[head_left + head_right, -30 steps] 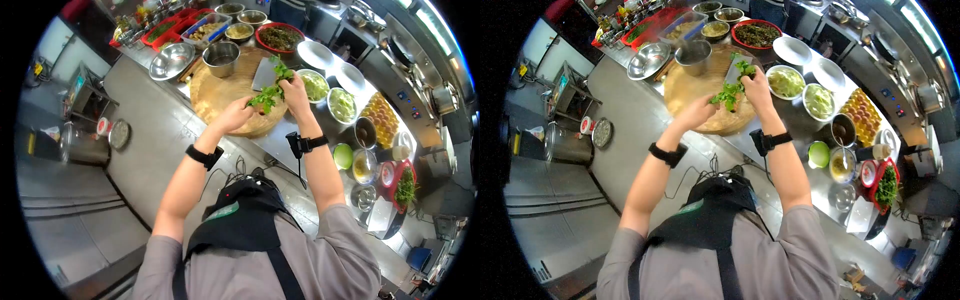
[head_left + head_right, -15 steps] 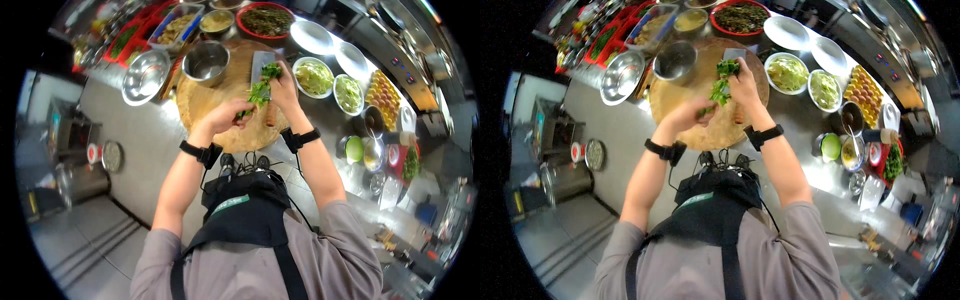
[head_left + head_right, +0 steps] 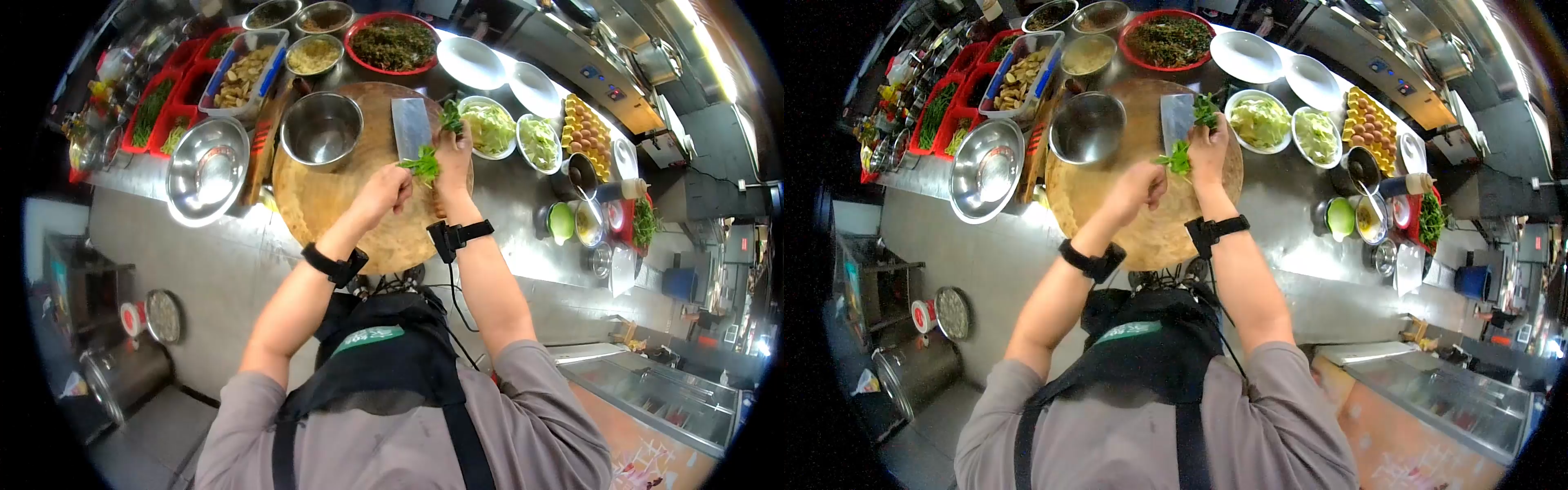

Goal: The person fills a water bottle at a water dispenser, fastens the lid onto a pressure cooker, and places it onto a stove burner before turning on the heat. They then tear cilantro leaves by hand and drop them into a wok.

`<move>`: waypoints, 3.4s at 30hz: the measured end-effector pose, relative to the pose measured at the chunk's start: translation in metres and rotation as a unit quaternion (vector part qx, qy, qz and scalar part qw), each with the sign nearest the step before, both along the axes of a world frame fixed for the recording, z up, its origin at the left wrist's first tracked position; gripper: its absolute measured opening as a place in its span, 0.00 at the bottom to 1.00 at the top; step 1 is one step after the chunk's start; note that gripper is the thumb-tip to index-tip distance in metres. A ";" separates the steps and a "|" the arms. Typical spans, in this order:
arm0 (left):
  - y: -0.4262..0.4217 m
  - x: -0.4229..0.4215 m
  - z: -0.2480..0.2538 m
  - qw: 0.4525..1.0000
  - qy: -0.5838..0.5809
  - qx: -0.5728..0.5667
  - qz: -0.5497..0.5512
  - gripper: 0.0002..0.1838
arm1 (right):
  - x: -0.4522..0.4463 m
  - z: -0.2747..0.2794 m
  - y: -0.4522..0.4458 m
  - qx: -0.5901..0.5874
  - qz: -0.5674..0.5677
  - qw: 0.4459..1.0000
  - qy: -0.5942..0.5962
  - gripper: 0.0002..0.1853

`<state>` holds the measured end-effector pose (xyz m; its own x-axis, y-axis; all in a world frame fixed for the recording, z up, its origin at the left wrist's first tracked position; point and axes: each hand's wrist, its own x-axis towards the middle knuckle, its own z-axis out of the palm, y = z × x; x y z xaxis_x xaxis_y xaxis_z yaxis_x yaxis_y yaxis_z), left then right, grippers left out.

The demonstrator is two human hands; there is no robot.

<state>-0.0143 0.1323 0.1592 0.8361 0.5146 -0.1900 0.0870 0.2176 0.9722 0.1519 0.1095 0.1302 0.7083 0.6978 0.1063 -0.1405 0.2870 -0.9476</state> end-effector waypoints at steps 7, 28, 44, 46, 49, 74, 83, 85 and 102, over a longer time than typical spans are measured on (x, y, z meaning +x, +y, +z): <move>-0.027 -0.005 0.008 0.949 0.001 0.263 0.175 0.09 | 0.013 -0.025 0.012 -0.076 -0.116 0.968 -0.211 0.03; 0.016 0.018 0.012 0.960 0.085 0.266 0.025 0.14 | -0.022 0.018 -0.003 0.050 -0.052 0.988 0.138 0.06; 0.021 0.019 -0.022 0.908 0.063 0.413 -0.046 0.11 | -0.028 0.007 0.005 -0.018 -0.044 0.982 0.184 0.06; 0.010 0.013 -0.016 0.890 0.064 0.450 -0.034 0.10 | -0.017 -0.007 0.011 -0.011 -0.079 0.981 0.178 0.06; -0.005 0.003 -0.006 0.884 0.025 0.467 -0.002 0.08 | 0.003 -0.019 0.011 -0.108 -0.092 0.973 0.183 0.07; -0.439 0.262 0.019 0.771 -0.050 0.548 -0.320 0.07 | 0.143 0.015 -0.542 -0.118 -0.276 0.951 0.072 0.09; -0.732 0.390 0.055 0.782 -0.224 0.471 -0.342 0.05 | 0.276 0.010 -0.864 0.042 -0.457 0.857 0.234 0.12; -0.766 0.431 0.070 0.789 -0.214 0.456 -0.350 0.05 | 0.311 0.016 -0.924 -0.065 -0.297 0.917 0.260 0.13; -1.063 0.901 -0.011 0.701 -0.234 0.401 -0.541 0.12 | 0.723 0.046 -1.226 -0.321 -0.182 0.904 0.217 0.11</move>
